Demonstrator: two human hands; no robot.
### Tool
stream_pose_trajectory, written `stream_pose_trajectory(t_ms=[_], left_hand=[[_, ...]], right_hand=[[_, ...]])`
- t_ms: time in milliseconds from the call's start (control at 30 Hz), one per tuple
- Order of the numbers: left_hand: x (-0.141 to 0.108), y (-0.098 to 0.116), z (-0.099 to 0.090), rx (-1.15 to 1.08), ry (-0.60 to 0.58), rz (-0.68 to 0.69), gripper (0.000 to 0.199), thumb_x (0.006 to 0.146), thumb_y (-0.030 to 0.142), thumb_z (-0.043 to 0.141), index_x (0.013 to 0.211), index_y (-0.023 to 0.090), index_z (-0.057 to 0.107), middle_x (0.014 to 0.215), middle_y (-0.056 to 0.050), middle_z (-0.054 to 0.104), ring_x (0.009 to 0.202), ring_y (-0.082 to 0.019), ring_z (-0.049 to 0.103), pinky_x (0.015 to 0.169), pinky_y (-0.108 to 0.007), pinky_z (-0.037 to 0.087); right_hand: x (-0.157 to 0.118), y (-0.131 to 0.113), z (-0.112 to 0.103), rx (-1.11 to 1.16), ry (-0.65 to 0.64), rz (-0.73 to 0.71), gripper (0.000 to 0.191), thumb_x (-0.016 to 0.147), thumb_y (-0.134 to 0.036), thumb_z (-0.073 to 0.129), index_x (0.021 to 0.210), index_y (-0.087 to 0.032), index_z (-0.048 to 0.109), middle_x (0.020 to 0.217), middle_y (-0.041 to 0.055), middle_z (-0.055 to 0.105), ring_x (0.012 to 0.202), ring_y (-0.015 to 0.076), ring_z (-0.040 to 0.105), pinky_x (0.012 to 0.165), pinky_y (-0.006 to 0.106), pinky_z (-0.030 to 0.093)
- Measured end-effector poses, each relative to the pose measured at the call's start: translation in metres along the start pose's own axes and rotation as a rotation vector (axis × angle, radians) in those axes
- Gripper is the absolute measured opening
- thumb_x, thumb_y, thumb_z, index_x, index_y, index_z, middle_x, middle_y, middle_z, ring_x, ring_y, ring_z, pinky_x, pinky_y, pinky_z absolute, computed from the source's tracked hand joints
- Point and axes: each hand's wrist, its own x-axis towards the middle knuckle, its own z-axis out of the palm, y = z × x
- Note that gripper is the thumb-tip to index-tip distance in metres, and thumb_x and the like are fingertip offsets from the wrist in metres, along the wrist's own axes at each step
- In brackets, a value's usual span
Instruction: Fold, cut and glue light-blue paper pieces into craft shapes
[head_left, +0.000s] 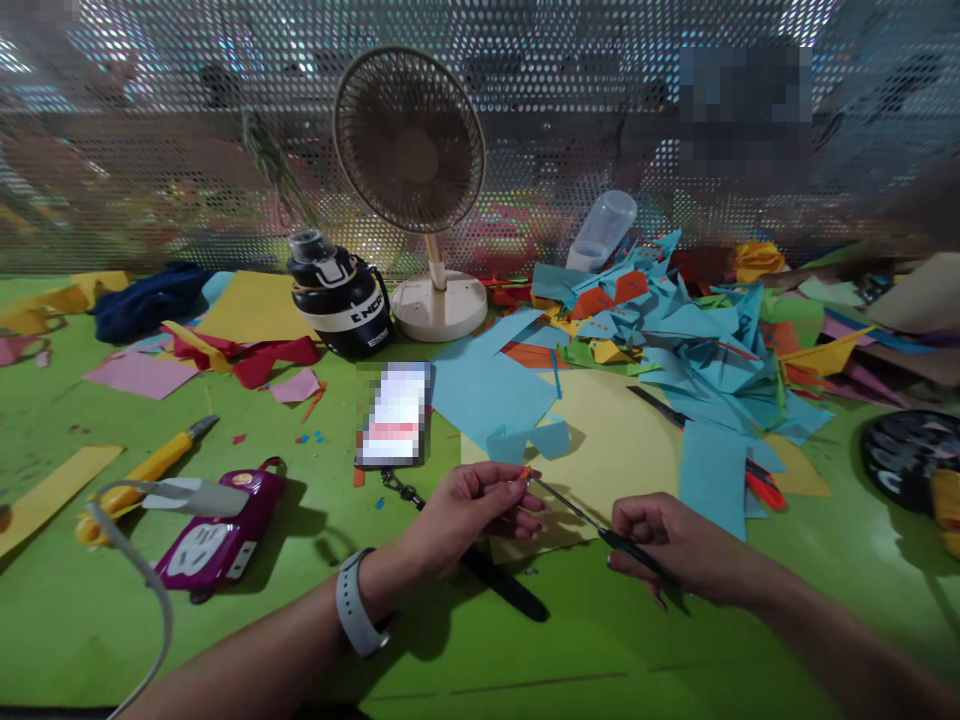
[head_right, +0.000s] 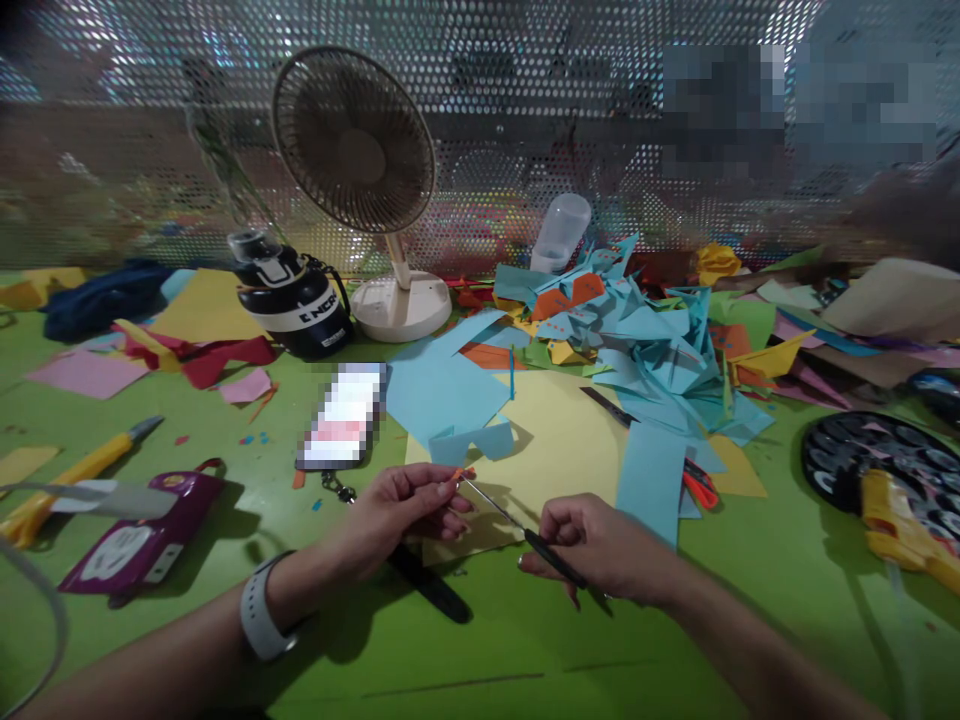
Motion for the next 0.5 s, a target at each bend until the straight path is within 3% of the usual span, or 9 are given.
stream_pose_trajectory(t_ms=[500], left_hand=[[0.0006,-0.0006,0.0006,0.029,-0.001,0.006,0.030,0.072,0.031,0.077,0.092,0.012,0.067,0.078,-0.006,0.073,0.062,-0.012,0.067,0.065,-0.027,0.054]], right_hand=[[0.0013,0.0023,0.0006,-0.041,0.000,-0.002,0.037,0.065,-0.043,0.078,0.070,-0.017,0.052,0.050,-0.0088,0.049,0.043,0.0042,0.046,0.040,0.013,0.038]])
